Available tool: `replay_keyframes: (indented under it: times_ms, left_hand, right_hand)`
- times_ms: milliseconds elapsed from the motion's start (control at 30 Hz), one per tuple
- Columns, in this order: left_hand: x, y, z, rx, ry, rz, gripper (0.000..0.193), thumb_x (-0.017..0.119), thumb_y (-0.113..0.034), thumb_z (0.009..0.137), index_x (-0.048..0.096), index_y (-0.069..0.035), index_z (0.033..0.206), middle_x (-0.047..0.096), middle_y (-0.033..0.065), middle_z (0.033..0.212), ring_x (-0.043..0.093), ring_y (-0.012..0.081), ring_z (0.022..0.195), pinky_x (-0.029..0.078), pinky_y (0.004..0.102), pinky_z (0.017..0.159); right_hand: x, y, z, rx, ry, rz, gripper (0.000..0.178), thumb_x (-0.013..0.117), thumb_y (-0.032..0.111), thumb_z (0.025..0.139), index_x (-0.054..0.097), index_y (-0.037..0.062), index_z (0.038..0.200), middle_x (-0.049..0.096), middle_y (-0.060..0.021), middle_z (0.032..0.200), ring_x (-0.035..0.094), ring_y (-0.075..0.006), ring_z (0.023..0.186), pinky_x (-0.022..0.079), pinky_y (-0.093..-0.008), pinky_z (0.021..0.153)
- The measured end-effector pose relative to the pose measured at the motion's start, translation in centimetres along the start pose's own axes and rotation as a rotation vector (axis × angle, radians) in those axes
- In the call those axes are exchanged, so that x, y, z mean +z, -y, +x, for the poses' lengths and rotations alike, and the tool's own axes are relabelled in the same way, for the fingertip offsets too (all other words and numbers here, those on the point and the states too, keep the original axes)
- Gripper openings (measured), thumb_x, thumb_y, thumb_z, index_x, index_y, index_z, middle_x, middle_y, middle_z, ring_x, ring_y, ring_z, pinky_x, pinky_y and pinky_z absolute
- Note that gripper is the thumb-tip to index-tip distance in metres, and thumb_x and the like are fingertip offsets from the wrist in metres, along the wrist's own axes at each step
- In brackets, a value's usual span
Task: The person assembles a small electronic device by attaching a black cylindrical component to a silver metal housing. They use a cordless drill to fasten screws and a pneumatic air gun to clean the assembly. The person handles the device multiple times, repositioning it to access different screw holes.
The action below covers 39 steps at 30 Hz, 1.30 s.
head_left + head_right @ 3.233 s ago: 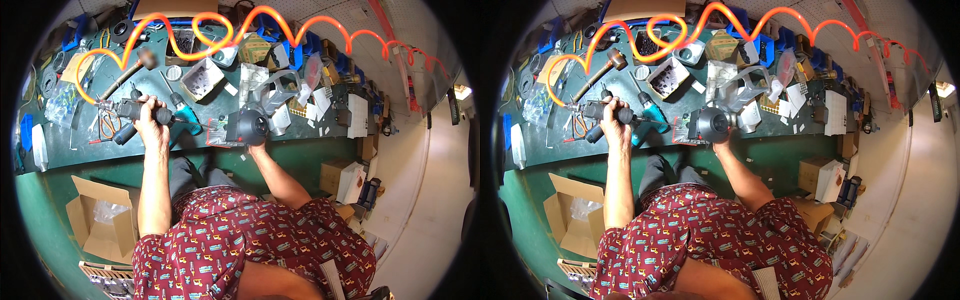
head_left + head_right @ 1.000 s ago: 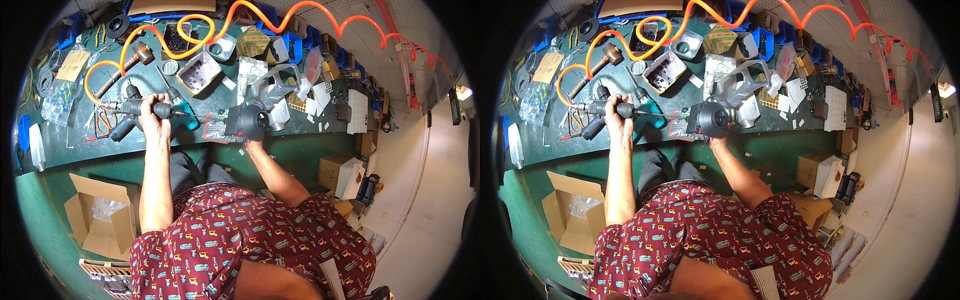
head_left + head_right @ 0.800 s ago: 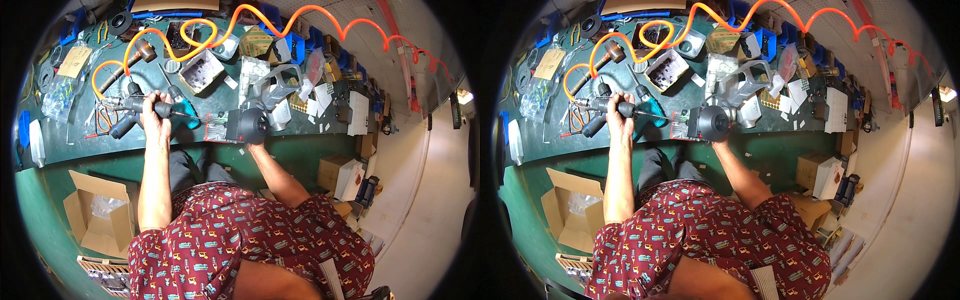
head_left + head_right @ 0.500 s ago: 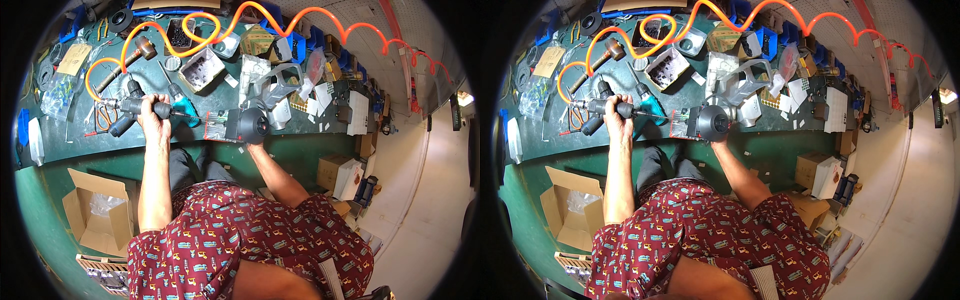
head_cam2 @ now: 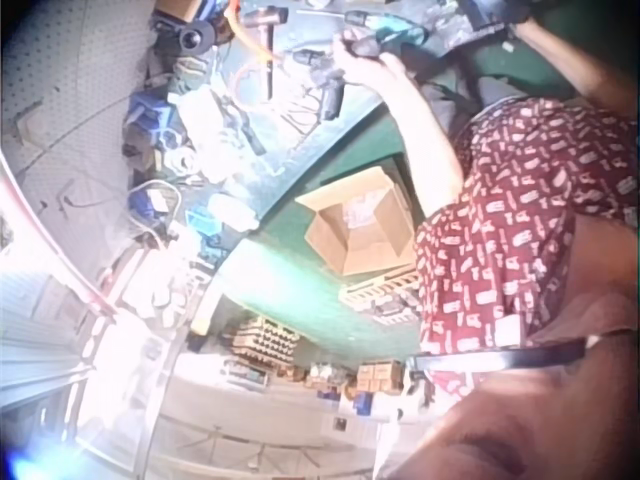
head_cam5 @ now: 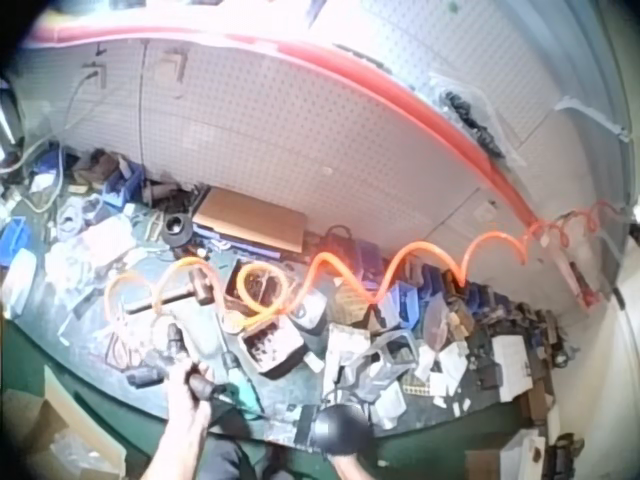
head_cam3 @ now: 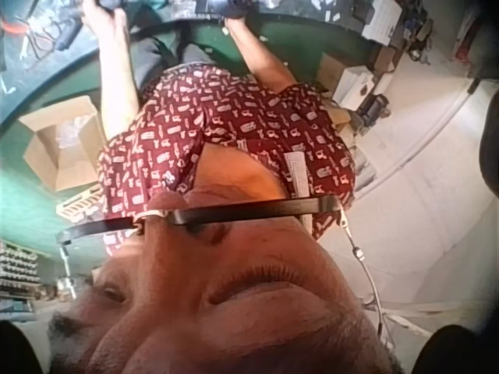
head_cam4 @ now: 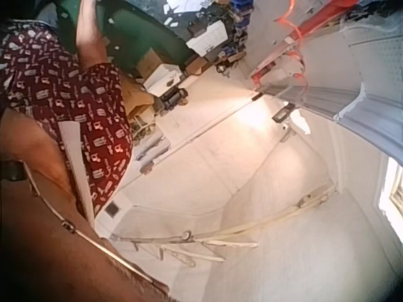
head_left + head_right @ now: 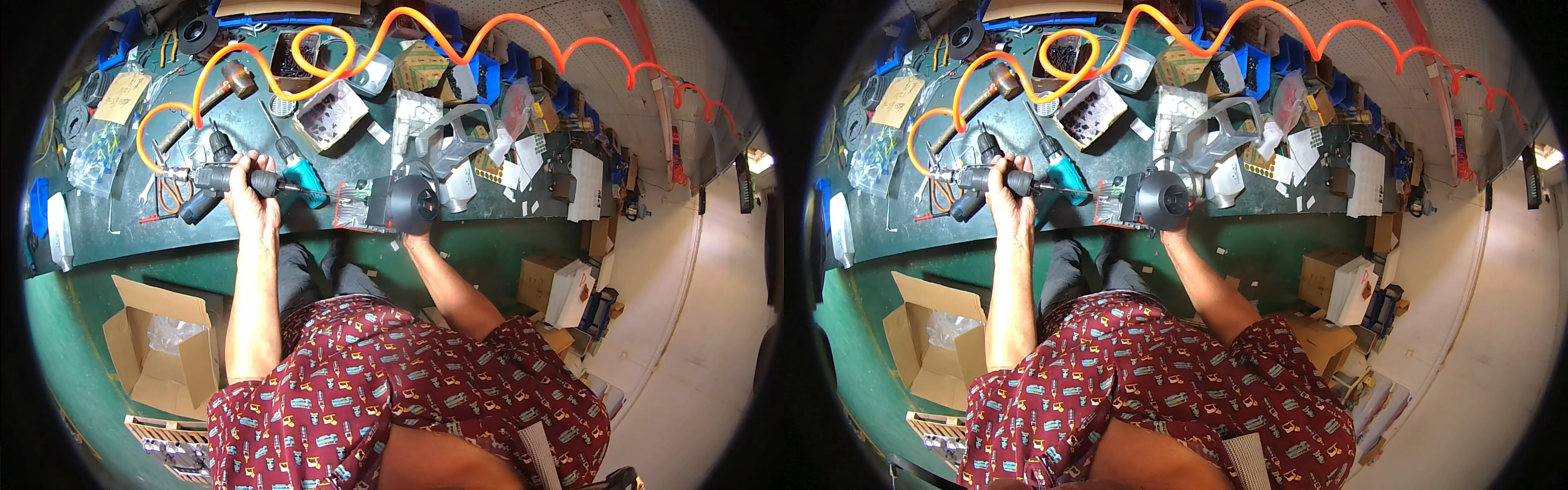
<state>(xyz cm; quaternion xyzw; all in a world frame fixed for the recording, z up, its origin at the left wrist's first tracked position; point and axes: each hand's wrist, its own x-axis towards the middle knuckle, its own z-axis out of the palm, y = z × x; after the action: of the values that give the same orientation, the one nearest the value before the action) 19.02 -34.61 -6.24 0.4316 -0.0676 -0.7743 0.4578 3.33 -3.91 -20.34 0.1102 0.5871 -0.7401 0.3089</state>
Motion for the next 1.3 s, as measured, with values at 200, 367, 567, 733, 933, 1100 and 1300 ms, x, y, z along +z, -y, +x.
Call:
replay_keyframes:
  times_ms: [200, 367, 567, 733, 933, 1100, 1300]
  left_hand:
    - [-0.8, 0.5, 0.2, 0.004, 0.052, -0.026, 0.018, 0.067, -0.004, 0.086, 0.054, -0.006, 0.099, 0.061, 0.0075, 0.087, 0.06, 0.0199, 0.08, 0.053, 0.0423, 0.091]
    - [-1.3, 0.6, 0.4, 0.02, 0.068, 0.005, 0.011, 0.067, -0.005, 0.087, 0.057, -0.004, 0.092, 0.062, 0.0079, 0.086, 0.063, 0.0214, 0.082, 0.053, 0.0429, 0.093]
    - [-1.0, -0.1, 0.2, 0.023, 0.024, -0.007, 0.013, 0.07, -0.007, 0.087, 0.059, -0.003, 0.094, 0.064, 0.008, 0.088, 0.064, 0.022, 0.082, 0.052, 0.0443, 0.096]
    - [-1.1, -0.5, 0.1, -0.003, -0.042, -0.022, 0.021, 0.07, -0.005, 0.086, 0.059, -0.004, 0.104, 0.066, 0.0088, 0.092, 0.065, 0.0217, 0.083, 0.053, 0.0431, 0.095]
    - [-1.2, -0.7, 0.2, -0.012, -0.055, -0.049, 0.023, 0.071, -0.004, 0.086, 0.059, -0.004, 0.106, 0.066, 0.0087, 0.093, 0.066, 0.0213, 0.082, 0.054, 0.0417, 0.094]
    - [0.4, -1.1, -0.6, 0.01, -0.026, 0.036, 0.015, 0.07, -0.01, 0.09, 0.06, -0.006, 0.099, 0.065, 0.0066, 0.092, 0.063, 0.0189, 0.085, 0.053, 0.0402, 0.093]
    - [1.7, -1.4, -0.9, 0.009, 0.088, 0.033, 0.018, 0.07, -0.008, 0.087, 0.058, -0.008, 0.1, 0.061, 0.0058, 0.087, 0.061, 0.018, 0.08, 0.054, 0.0379, 0.086]
  right_hand:
    - [-1.2, -0.9, 0.3, -0.007, 0.034, 0.108, 0.058, 0.036, 0.049, 0.103, 0.05, 0.0082, 0.143, 0.059, -0.0128, 0.137, 0.059, -0.0296, 0.124, 0.05, -0.0473, 0.104]
    - [-3.5, -2.5, 1.7, 0.16, 0.296, 0.677, 0.064, 0.035, 0.053, 0.102, 0.046, 0.0074, 0.145, 0.054, -0.015, 0.143, 0.055, -0.0324, 0.129, 0.046, -0.0525, 0.108]
    - [-2.3, -1.0, 1.6, 0.168, 0.525, 0.491, 0.065, 0.045, 0.053, 0.099, 0.045, 0.0085, 0.146, 0.049, -0.0113, 0.147, 0.048, -0.0291, 0.135, 0.038, -0.0482, 0.114]
    - [-1.8, -0.3, 1.6, 0.255, 0.774, 0.786, 0.064, 0.048, 0.052, 0.098, 0.045, 0.01, 0.146, 0.047, -0.0088, 0.149, 0.042, -0.0273, 0.139, 0.032, -0.0467, 0.118]
    - [-2.0, 0.0, 1.6, 0.253, 0.687, 0.69, 0.066, 0.046, 0.054, 0.097, 0.046, 0.0102, 0.146, 0.049, -0.0098, 0.147, 0.046, -0.0284, 0.136, 0.035, -0.0492, 0.116]
    - [-1.9, 0.1, 2.1, 0.14, 0.583, 0.487, 0.07, 0.043, 0.057, 0.094, 0.048, 0.0089, 0.143, 0.052, -0.0135, 0.144, 0.05, -0.0319, 0.132, 0.04, -0.0525, 0.111]
    - [-0.8, 0.8, 0.5, 0.107, 0.119, 0.305, 0.074, 0.042, 0.061, 0.092, 0.05, 0.0083, 0.143, 0.055, -0.0165, 0.142, 0.054, -0.0381, 0.128, 0.042, -0.0592, 0.109]
